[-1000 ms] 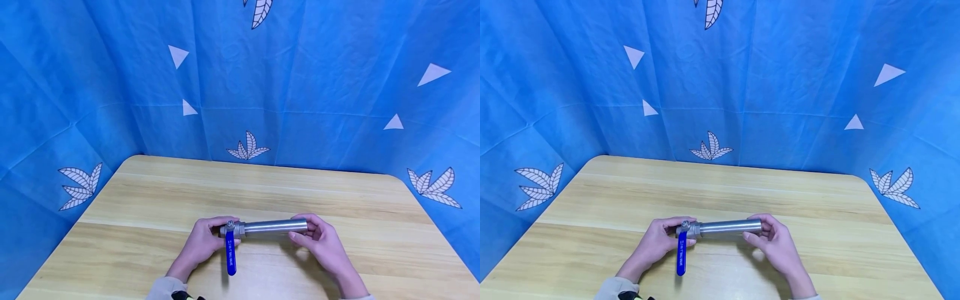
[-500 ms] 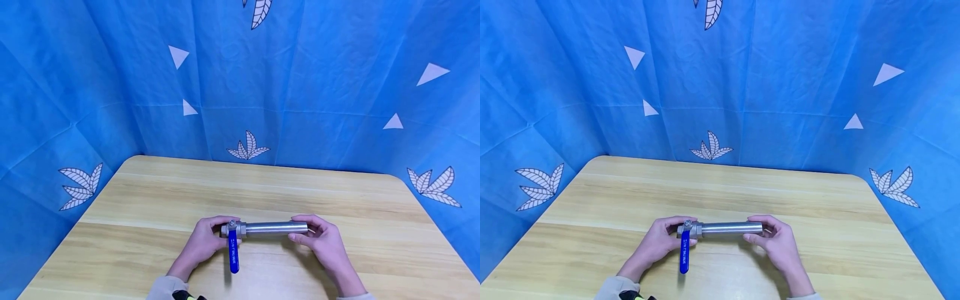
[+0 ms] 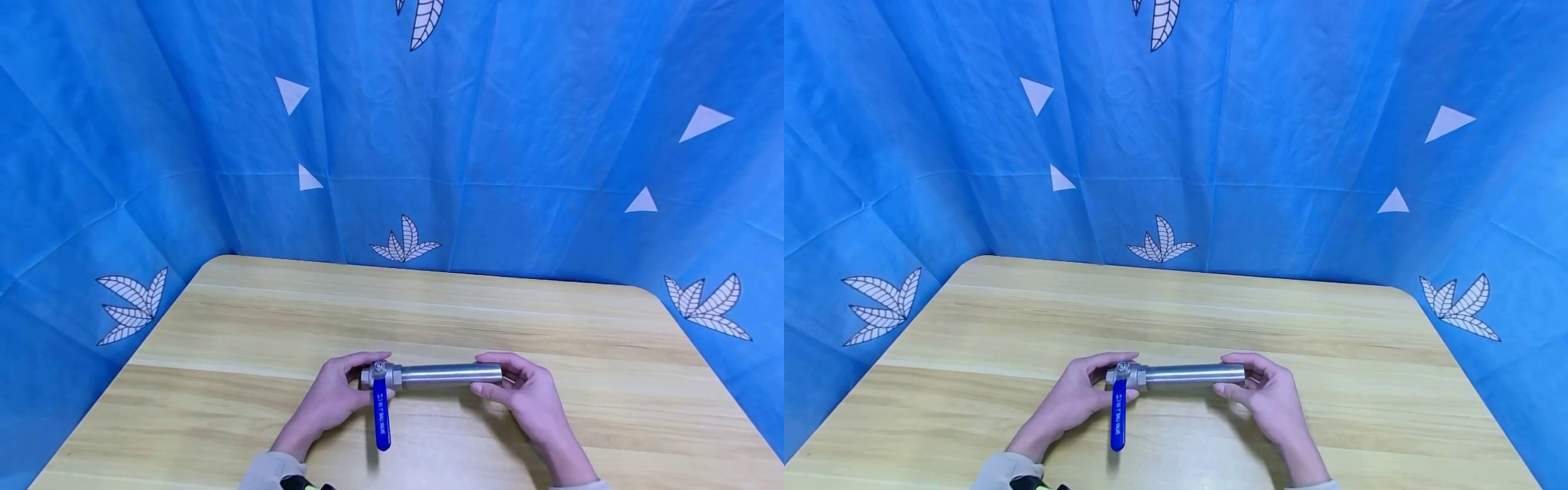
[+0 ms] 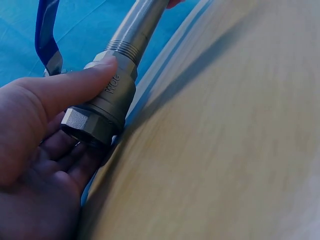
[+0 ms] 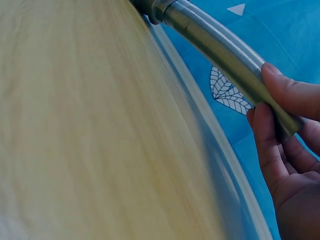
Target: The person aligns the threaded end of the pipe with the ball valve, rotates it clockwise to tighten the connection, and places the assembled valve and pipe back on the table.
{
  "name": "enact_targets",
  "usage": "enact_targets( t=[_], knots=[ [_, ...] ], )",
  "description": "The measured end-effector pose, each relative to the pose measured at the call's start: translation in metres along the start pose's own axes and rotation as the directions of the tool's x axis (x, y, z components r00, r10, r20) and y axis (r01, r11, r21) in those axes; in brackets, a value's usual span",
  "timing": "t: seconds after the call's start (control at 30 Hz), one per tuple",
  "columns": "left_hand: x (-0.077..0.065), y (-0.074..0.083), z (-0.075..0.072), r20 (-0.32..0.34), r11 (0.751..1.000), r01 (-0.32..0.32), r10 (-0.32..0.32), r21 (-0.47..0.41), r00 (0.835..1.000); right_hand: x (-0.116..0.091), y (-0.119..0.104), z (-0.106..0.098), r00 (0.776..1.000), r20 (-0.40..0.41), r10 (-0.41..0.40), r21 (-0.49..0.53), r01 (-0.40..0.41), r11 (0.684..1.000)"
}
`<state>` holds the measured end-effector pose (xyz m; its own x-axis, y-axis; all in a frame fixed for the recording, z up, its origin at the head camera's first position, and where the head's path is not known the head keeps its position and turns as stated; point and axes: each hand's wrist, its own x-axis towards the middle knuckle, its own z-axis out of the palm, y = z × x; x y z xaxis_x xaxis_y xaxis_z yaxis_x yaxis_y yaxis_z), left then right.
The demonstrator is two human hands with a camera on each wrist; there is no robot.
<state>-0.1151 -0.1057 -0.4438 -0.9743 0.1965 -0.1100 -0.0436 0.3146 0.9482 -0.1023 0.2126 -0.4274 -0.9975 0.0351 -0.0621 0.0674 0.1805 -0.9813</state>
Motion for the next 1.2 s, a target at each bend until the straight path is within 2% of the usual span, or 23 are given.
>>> enact_targets(
  t=[0.17, 0.4, 0.7, 0.97, 1.2],
  knots=[
    [-0.0004, 0.0012, 0.0003, 0.003, 0.999, -0.002, 0.002, 0.041, 1.0, 0.0001, 0.0002, 0.0012, 0.999, -0.007, 0.035, -0.028, -0.035, 0.999],
    [-0.0001, 0.0004, -0.0002, 0.006, 1.0, -0.016, 0.016, 0.026, 1.0, 0.0001, 0.0007, 0.0026, 0.998, -0.004, 0.062, -0.049, -0.062, 0.997],
    [-0.0002, 0.0001, -0.0009, 0.01, 1.0, -0.026, 0.026, 0.009, 1.0, -0.0014, 0.001, -0.0036, 0.997, 0.072, 0.037, -0.006, -0.037, 0.999],
    [-0.0002, -0.0001, -0.0011, 0.013, 1.0, -0.023, 0.023, -0.004, 1.0, 0.0011, -0.0023, 0.0039, 0.989, 0.034, 0.144, -0.031, -0.143, 0.989],
    [0.0001, -0.0016, -0.0003, 0.005, 1.0, -0.018, 0.018, -0.013, 1.0, -0.0021, -0.0018, -0.0015, 0.992, 0.121, 0.042, -0.045, -0.037, 0.998]
  ],
)
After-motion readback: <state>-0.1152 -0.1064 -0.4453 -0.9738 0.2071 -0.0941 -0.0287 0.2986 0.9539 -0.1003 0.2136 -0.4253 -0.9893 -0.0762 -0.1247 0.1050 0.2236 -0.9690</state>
